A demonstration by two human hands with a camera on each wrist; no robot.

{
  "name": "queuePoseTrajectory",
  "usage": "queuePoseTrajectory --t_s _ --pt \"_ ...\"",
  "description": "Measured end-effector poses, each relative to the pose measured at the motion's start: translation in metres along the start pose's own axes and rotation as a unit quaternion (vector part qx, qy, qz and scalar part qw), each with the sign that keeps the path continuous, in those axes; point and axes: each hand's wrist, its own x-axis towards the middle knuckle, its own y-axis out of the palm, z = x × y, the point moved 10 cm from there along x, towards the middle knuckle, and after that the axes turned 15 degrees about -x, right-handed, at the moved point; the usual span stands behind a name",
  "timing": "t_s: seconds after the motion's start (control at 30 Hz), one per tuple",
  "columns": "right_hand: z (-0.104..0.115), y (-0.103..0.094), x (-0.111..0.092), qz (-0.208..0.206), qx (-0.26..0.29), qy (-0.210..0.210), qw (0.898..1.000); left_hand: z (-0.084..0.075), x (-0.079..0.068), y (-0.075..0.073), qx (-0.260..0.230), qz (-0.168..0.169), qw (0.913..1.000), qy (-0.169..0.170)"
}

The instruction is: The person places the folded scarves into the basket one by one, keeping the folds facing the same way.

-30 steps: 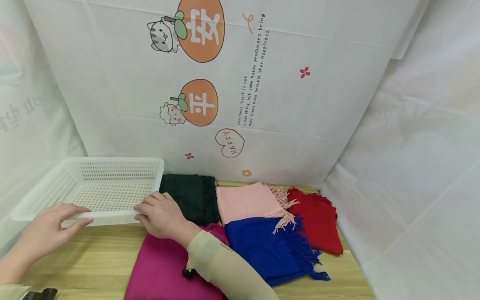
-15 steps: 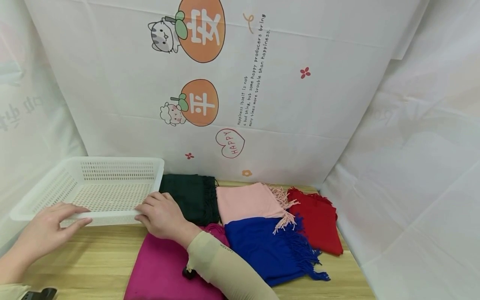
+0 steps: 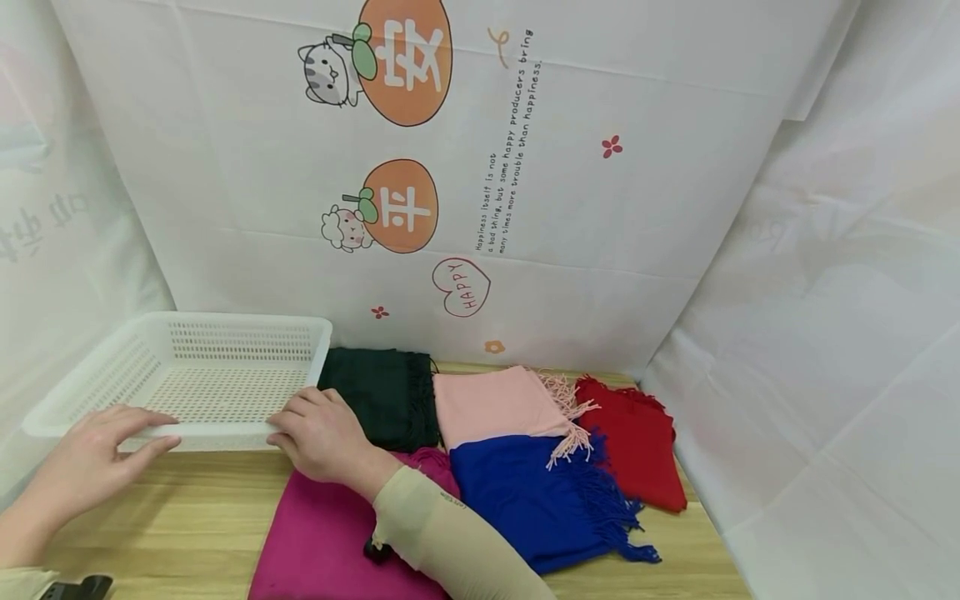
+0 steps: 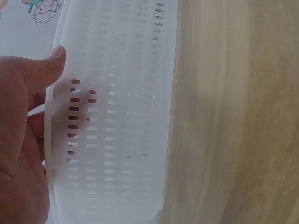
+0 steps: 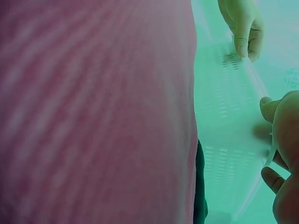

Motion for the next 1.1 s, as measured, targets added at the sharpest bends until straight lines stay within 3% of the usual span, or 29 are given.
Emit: queuePoseTrajectory --t_s 0.53,0.87,1.1 --pt "0.012 -0.005 0.0 -0.002 -0.008 -0.013 1.0 0.008 -0.006 -0.006 0.001 -0.006 0.9999 -0.014" --pt "0.015 -0.006 0.0 0.001 0.008 -0.017 1.0 0.008 -0.006 -0.009 0.001 -0.012 0.9998 0.014" --pt "0.017 -0.007 -0.001 -0.01 -0.001 -0.026 1.0 0.008 -0.006 -0.01 0.0 -0.007 0.9998 0.016"
